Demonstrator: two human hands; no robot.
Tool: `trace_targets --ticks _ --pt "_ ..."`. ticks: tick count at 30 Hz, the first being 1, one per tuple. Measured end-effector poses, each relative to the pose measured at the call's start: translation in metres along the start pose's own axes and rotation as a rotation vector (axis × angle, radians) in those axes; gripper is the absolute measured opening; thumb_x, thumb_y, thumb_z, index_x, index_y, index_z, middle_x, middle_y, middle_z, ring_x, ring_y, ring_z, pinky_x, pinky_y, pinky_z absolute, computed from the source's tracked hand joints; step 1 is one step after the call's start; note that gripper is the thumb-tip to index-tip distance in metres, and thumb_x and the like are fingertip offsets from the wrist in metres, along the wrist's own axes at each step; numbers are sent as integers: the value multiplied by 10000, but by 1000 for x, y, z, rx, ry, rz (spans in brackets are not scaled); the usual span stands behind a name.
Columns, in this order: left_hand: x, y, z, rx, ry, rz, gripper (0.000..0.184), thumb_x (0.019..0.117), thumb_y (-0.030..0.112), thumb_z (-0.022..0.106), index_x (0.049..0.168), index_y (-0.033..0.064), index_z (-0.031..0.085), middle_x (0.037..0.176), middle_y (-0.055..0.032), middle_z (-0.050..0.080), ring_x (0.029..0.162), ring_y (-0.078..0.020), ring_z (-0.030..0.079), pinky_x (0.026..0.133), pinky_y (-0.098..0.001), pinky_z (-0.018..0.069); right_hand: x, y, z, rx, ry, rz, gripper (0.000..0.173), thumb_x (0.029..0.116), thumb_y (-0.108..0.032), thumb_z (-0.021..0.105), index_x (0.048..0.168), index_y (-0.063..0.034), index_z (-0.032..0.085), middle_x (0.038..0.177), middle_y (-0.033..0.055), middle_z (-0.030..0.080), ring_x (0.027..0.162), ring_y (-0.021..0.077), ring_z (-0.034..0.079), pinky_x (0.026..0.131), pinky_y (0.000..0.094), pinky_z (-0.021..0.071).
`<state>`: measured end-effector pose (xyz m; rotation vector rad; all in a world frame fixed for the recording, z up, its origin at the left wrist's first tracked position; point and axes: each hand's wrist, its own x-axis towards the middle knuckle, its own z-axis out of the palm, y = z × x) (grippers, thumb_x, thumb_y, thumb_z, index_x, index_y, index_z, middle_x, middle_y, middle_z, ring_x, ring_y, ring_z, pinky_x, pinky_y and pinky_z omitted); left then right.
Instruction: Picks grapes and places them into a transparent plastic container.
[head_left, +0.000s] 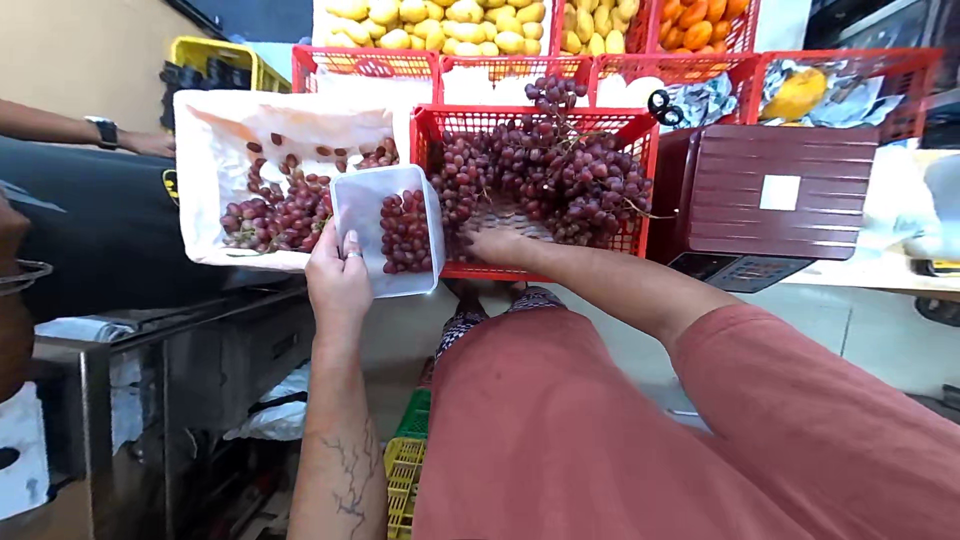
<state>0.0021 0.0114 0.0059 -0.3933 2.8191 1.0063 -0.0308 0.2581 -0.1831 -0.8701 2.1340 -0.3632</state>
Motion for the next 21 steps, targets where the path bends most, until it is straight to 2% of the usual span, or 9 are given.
trace_targets --ticks 3,6,10,12,14,16,18,21 --pt "2 -1 2 -24 14 4 379 1104 241 415 1445 158 558 1129 -117 709 900 -182 697 807 -428 574 -2 1 2 -30 -12 -60 369 1024 -57 553 1380 -117 627 1502 205 489 1311 445 531 1039 617 488" --pt "4 -4 3 -15 22 -2 370 1100 243 437 1441 178 567 1166 -91 710 963 -156 697 868 -418 568 -4 5 8 -40 16 -88 276 1004 -23 551 1232 -73 698 1388 179 590 1234 406 596 996 597 521" --pt "4 -3 5 -38 28 13 378 1090 242 436 1428 144 573 1185 -114 697 989 -151 687 894 -409 557 -13 5 2 -28 -18 -82 235 1020 -32 535 1186 -50 700 1368 179 602 1230 402 604 968 614 531" --pt "4 -1 5 -43 32 20 381 1092 234 419 1422 117 568 1174 -130 687 974 -148 675 877 -394 549 -13 9 1 20 -27 -78 247 1005 -39 565 1202 -67 712 1358 171 619 1243 392 602 996 615 518" --pt "4 4 6 -54 42 17 381 1090 216 418 1424 101 560 1197 -138 679 1001 -156 676 890 -399 548 -17 21 3 136 86 -110 212 979 -66 632 1157 -94 744 1225 153 685 1177 348 640 1027 564 511" --pt "1 8 3 -76 35 6 409 1094 199 421 1467 73 529 1354 -156 638 1173 -201 655 1021 -435 518 -31 18 -3 361 261 -120 179 925 -71 712 1095 -92 764 1125 137 721 1115 307 666 1034 536 514" --pt "1 3 2 -77 38 22 414 1101 211 411 1480 87 521 1411 -120 617 1234 -202 636 1066 -440 507 -56 0 -22 620 399 -109 194 913 -72 736 1106 -86 752 1148 108 715 1112 243 670 1033 472 531" --pt "4 -9 -2 -41 39 40 407 1102 255 416 1476 157 545 1341 -95 664 1148 -229 674 984 -493 542 -109 -46 -72 982 602 -63 214 931 -90 740 1143 -108 719 1137 40 718 939 160 720 844 379 638"
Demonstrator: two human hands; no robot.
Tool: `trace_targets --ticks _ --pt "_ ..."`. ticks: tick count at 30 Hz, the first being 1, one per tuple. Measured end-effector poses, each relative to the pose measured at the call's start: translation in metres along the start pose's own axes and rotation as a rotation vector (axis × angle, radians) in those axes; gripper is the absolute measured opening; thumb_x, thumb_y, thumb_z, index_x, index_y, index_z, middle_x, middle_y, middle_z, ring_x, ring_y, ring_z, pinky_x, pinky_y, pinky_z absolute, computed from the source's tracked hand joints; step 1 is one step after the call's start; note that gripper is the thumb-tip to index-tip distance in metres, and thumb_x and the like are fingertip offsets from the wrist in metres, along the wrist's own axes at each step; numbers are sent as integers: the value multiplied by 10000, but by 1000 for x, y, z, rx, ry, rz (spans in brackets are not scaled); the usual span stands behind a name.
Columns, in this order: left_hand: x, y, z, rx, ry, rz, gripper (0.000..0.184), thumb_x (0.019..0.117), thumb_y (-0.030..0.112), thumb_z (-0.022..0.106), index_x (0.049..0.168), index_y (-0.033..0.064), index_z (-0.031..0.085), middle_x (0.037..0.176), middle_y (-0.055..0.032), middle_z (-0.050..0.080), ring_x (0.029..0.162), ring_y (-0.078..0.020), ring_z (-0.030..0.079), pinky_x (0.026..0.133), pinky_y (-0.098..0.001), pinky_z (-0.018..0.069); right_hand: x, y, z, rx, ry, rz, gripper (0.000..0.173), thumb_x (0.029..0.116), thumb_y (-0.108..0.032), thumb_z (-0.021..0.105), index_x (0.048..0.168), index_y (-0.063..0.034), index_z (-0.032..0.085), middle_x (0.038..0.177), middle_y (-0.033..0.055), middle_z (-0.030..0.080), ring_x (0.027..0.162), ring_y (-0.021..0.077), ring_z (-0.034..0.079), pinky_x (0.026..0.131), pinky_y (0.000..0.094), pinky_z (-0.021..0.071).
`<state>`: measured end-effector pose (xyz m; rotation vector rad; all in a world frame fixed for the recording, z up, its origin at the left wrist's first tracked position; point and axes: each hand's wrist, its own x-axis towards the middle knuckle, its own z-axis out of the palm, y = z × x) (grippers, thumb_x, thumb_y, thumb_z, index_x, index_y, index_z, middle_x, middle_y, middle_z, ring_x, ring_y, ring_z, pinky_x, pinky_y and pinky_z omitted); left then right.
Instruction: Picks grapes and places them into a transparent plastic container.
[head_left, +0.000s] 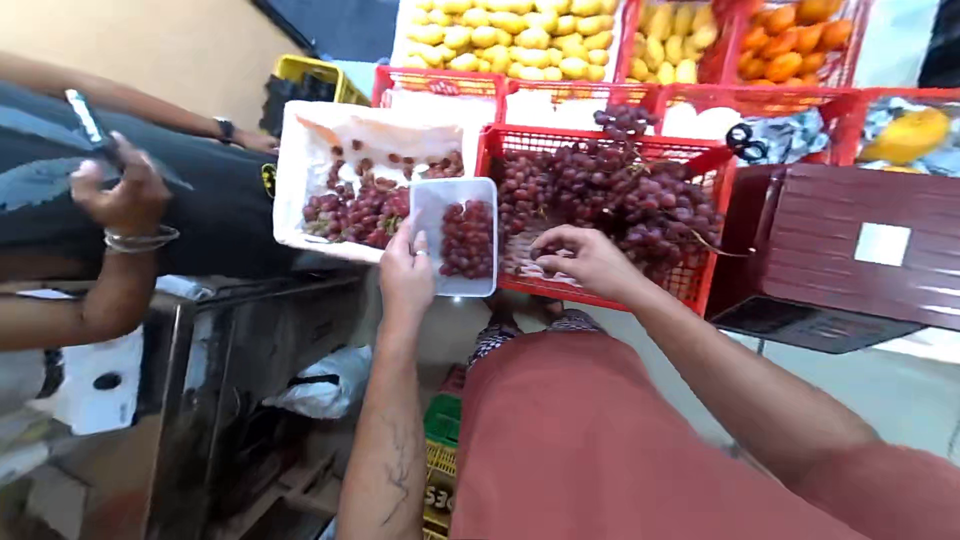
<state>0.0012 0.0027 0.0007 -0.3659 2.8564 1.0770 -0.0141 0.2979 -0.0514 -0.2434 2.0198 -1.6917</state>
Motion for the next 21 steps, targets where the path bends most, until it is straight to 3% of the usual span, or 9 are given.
trace_targets --ticks 2,4,7,9,11,14,16,18,21 --pt "1 -3 -3 3 -36 -10 417 1103 282 417 1487 175 537 1362 -90 652 1180 -231 660 1009 -514 525 -10 -56 4 55 176 -150 240 889 -42 767 1123 -77 725 1159 41 702 990 133 702 856 335 633" --pt "3 -2 -1 6 -56 9 418 1100 284 420 1484 172 539 1404 -80 628 1239 -211 635 1058 -513 503 -4 -95 19 -69 243 -396 220 859 -16 784 1073 -54 746 1146 73 686 1068 137 675 910 312 616" --pt "3 2 2 -13 -43 39 407 1086 237 427 1452 126 563 1323 -141 663 1185 -230 658 1014 -500 517 23 -108 45 -465 32 -615 186 945 -61 698 1094 -127 787 1177 85 698 1136 199 650 966 351 562" --pt "2 7 1 -9 -35 25 404 1080 219 419 1434 88 563 1243 -184 678 1115 -250 671 970 -505 518 34 -105 58 -661 -124 -652 214 986 -52 623 1107 -133 780 1294 110 682 1230 261 636 981 398 561" --pt "2 11 0 -14 -28 4 410 1082 209 415 1448 83 550 1242 -184 676 1102 -243 670 964 -488 520 33 -106 57 -567 -52 -665 197 964 -28 645 1087 -94 784 1294 110 692 1214 242 653 988 398 563" --pt "0 7 0 -4 -12 -24 388 1097 222 430 1440 98 560 1205 -175 689 1061 -262 682 933 -505 538 30 -93 26 -270 259 -465 191 954 -5 642 1102 -30 760 1165 94 718 1111 159 676 969 343 576" --pt "2 3 1 -10 -18 -27 380 1100 236 427 1434 123 567 1162 -148 697 1007 -237 683 891 -492 550 35 -56 3 -336 312 -145 186 990 -109 617 1132 -94 737 1128 43 712 1046 114 681 932 333 589" --pt "3 0 0 -22 -27 -23 379 1100 238 425 1439 152 570 1199 -112 699 1027 -190 687 908 -452 559 41 -5 -2 -489 24 134 228 991 -142 611 1186 -100 721 1127 96 722 1042 230 701 955 499 573" --pt "4 0 2 -22 -20 -21 379 1096 225 426 1437 151 573 1166 -120 699 959 -190 681 858 -444 554 54 60 20 -676 -402 138 264 966 -100 653 1221 -99 722 1193 149 714 1124 338 678 989 600 527"
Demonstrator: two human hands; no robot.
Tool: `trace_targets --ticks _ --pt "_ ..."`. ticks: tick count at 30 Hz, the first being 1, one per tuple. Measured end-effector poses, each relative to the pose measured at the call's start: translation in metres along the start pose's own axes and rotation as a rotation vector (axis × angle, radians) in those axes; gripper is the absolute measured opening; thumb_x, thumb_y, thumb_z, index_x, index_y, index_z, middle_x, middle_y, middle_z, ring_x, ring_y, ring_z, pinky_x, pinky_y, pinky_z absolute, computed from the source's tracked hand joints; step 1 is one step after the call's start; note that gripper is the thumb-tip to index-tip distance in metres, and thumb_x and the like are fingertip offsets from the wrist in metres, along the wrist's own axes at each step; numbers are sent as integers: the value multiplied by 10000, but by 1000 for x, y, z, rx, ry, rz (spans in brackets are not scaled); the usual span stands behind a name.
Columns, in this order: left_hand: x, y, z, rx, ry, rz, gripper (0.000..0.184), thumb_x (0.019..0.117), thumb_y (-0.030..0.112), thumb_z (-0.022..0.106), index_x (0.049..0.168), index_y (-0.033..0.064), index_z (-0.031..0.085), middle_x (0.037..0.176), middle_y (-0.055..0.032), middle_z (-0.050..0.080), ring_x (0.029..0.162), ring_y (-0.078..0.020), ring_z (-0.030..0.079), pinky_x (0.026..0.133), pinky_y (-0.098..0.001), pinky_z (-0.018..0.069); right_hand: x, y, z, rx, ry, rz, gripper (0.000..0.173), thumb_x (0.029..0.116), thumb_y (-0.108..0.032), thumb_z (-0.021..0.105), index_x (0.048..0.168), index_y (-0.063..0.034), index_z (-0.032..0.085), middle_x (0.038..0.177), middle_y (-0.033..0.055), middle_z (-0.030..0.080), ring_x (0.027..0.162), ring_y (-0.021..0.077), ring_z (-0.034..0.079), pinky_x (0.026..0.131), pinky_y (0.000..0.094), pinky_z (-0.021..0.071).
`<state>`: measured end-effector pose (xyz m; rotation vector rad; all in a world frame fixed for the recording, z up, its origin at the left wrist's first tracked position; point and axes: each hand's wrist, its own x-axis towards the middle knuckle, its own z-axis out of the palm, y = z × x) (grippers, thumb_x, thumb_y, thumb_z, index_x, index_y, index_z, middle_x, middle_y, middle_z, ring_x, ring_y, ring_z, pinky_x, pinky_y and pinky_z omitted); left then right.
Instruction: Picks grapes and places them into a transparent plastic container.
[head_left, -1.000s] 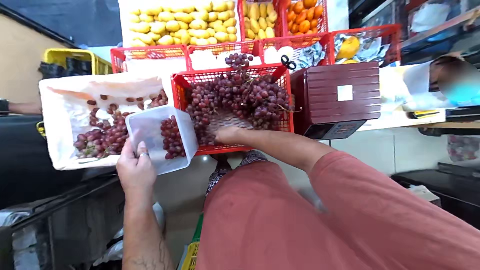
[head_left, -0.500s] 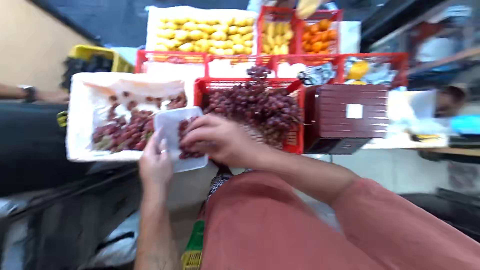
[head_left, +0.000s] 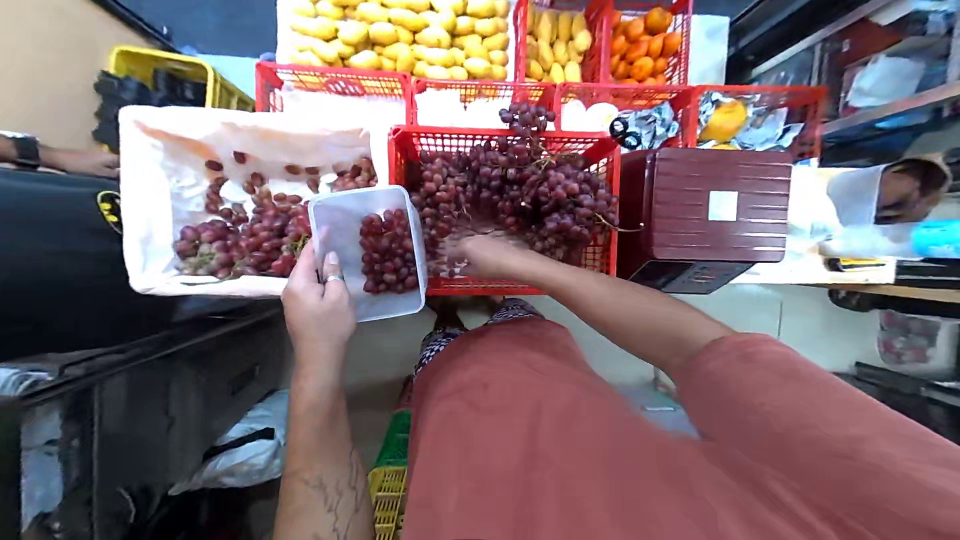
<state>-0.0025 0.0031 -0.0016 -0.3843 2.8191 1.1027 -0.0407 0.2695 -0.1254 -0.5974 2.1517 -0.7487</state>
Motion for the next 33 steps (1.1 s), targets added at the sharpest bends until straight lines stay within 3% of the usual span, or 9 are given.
trace_targets --ticks 3,9,12,18,23,25,28,30,33 --pt "-1 1 -1 2 -7 -17 384 1097 226 421 1447 156 563 1200 -113 696 997 -171 684 883 -428 555 31 15 30 -178 -45 -184 270 981 -132 647 1237 -166 727 1299 140 654 1188 344 636 1011 577 519" --pt "1 -2 -7 8 -24 -23 359 1095 246 438 1416 167 577 1088 -88 696 843 -144 664 763 -395 561 62 21 51 -288 -140 -307 370 997 -30 568 1305 -198 686 1416 102 597 1194 378 631 967 626 527" --pt "-1 -1 -17 2 -59 -35 354 1093 257 449 1414 187 582 952 -86 670 615 -155 598 541 -389 541 59 16 47 -315 -167 -306 342 987 -11 578 1274 -158 694 1359 124 626 1182 384 635 967 628 525" --pt "-12 -4 -25 16 17 -34 377 1091 258 422 1421 169 582 933 -73 662 590 -125 580 510 -339 521 56 34 50 -197 -82 -360 207 968 -44 627 1145 -52 733 1210 157 685 1165 338 644 1037 540 500" --pt "-15 -2 -19 50 47 -76 379 1092 227 429 1432 140 569 1028 -125 688 727 -182 639 651 -414 554 24 28 31 184 117 -303 209 901 -89 740 1107 -64 763 1098 129 733 1050 261 691 999 485 539" --pt "-14 -3 -19 64 72 -103 388 1093 231 432 1443 129 561 1037 -152 690 740 -226 655 666 -466 566 -7 -8 4 476 285 -256 259 900 -120 775 1152 -66 742 1160 105 712 1051 191 688 973 398 569" --pt "-17 -11 -17 75 91 -107 384 1092 227 436 1442 144 571 1056 -142 699 820 -228 667 750 -468 559 -50 -84 -35 837 514 -422 292 885 -48 783 1165 -11 709 1154 97 699 959 159 710 847 336 636" --pt "-15 -12 -16 76 86 -88 381 1091 223 440 1440 149 577 1068 -138 706 871 -225 680 790 -472 560 -57 -124 -52 691 600 -621 258 872 -35 788 1120 -7 726 1117 95 700 953 142 698 826 309 632" --pt "-14 -11 -15 87 78 -52 368 1085 199 437 1413 130 589 1055 -129 711 887 -214 689 803 -468 565 -38 -140 -72 213 536 -767 252 955 -177 726 1196 -106 750 1159 62 716 1048 145 681 932 329 572"
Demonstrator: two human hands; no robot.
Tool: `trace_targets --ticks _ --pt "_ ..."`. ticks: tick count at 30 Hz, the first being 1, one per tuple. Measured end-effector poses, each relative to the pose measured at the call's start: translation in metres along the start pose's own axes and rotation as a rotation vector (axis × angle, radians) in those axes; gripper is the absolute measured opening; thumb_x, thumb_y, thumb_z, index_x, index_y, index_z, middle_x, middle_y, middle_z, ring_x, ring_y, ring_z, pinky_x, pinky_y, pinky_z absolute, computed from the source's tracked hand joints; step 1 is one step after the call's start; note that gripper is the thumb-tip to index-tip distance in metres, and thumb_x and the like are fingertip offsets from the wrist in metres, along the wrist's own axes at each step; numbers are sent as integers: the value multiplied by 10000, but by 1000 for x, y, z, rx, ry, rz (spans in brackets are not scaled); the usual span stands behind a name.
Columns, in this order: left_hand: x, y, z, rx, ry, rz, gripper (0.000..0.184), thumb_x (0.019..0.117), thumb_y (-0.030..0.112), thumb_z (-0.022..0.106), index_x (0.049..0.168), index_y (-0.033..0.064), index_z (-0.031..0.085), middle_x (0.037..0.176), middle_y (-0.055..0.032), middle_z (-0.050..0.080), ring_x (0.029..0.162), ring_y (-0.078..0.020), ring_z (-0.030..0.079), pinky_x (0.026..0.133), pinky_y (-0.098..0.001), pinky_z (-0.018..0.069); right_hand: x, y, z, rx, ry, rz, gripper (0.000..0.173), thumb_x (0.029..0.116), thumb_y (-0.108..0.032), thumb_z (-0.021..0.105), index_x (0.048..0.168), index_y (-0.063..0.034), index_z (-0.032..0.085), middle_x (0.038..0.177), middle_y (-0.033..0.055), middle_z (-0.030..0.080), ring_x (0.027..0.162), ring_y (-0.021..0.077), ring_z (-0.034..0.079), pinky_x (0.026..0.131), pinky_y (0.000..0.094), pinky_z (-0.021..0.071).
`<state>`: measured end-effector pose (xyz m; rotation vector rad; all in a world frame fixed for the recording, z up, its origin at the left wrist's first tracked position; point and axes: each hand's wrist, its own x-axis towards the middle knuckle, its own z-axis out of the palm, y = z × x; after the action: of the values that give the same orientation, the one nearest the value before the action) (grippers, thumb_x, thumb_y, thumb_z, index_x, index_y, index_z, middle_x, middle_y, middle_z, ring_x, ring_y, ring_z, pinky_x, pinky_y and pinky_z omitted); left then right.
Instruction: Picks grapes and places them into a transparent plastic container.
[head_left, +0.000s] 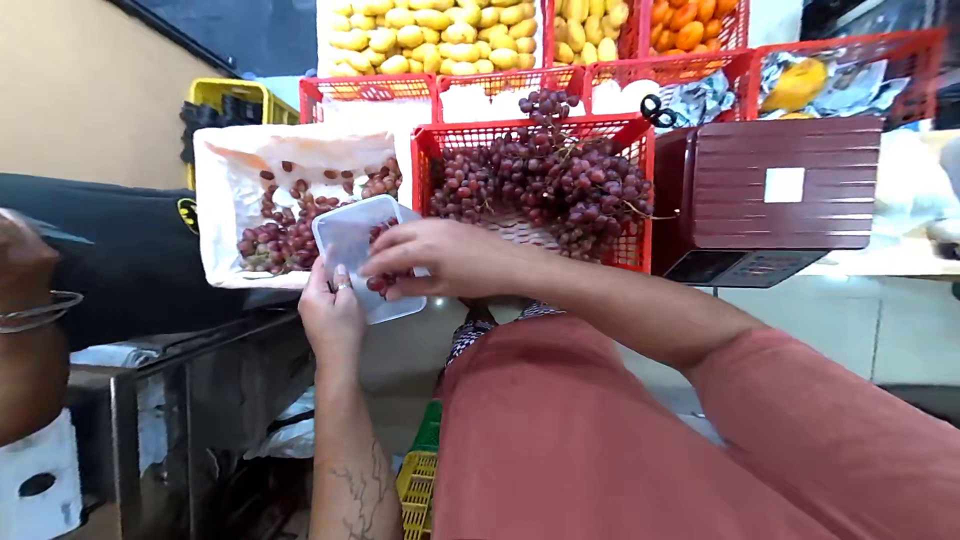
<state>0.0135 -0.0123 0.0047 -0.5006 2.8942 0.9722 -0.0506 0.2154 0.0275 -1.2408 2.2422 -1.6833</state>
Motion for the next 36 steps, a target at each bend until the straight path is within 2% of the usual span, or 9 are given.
trace_targets --ticks 4,8,11,13,17,20,26,31,36 --pt "-1 -6 -1 2 5 -15 384 1092 222 428 1440 140 569 1081 -140 700 894 -223 672 813 -467 550 -9 18 -37 86 225 340 214 1045 -139 578 1173 -63 731 1150 57 713 1025 110 690 915 310 597" --pt "1 -8 2 -3 17 -33 381 1092 236 430 1433 148 578 1149 -137 698 971 -222 682 875 -474 547 -79 78 -6 94 -231 875 272 1028 -194 611 1259 -79 697 1173 111 718 1065 219 695 981 483 552" --pt "2 -6 0 -4 -4 -34 387 1092 231 424 1432 120 574 1241 -147 684 1095 -248 674 960 -513 526 -111 134 44 215 -211 1248 512 981 -165 656 1450 -34 500 1235 222 671 1091 351 685 965 563 543" --pt "1 -8 0 -12 4 -30 385 1088 225 424 1426 126 578 1200 -136 694 1038 -223 682 917 -482 543 -113 162 70 231 -55 1375 716 916 -204 751 1514 -29 399 1292 252 640 1149 386 663 994 595 530" --pt "3 -11 1 -27 -3 -22 392 1086 216 419 1438 132 569 1140 -124 699 937 -191 678 840 -434 555 -99 185 95 315 212 1496 609 838 -145 792 1379 -14 547 1246 242 658 1129 385 662 961 613 538" --pt "4 -13 2 -42 -7 -29 399 1082 217 420 1447 144 563 1135 -124 702 916 -196 680 822 -441 557 -95 187 98 158 135 1534 494 865 -202 752 1287 12 610 1223 261 663 1156 422 641 970 660 503" --pt "5 -14 1 -56 -10 -27 398 1078 200 423 1447 163 568 1066 -110 699 833 -182 663 753 -422 556 -101 194 107 24 18 1349 680 737 -296 902 1282 -3 619 1213 230 679 1143 392 660 995 629 519" --pt "6 -14 2 -78 0 -22 394 1076 202 427 1441 155 569 1095 -97 706 849 -148 674 763 -387 566 -90 184 106 -56 -70 1323 589 755 -362 873 1180 2 688 1182 237 688 1141 412 652 977 650 511" --pt "5 -15 3 -64 5 -9 400 1068 180 435 1441 129 568 1136 -105 710 922 -142 685 835 -377 562 -78 170 99 9 39 1488 449 889 -288 747 1192 34 671 1211 264 674 1157 421 649 980 646 508"
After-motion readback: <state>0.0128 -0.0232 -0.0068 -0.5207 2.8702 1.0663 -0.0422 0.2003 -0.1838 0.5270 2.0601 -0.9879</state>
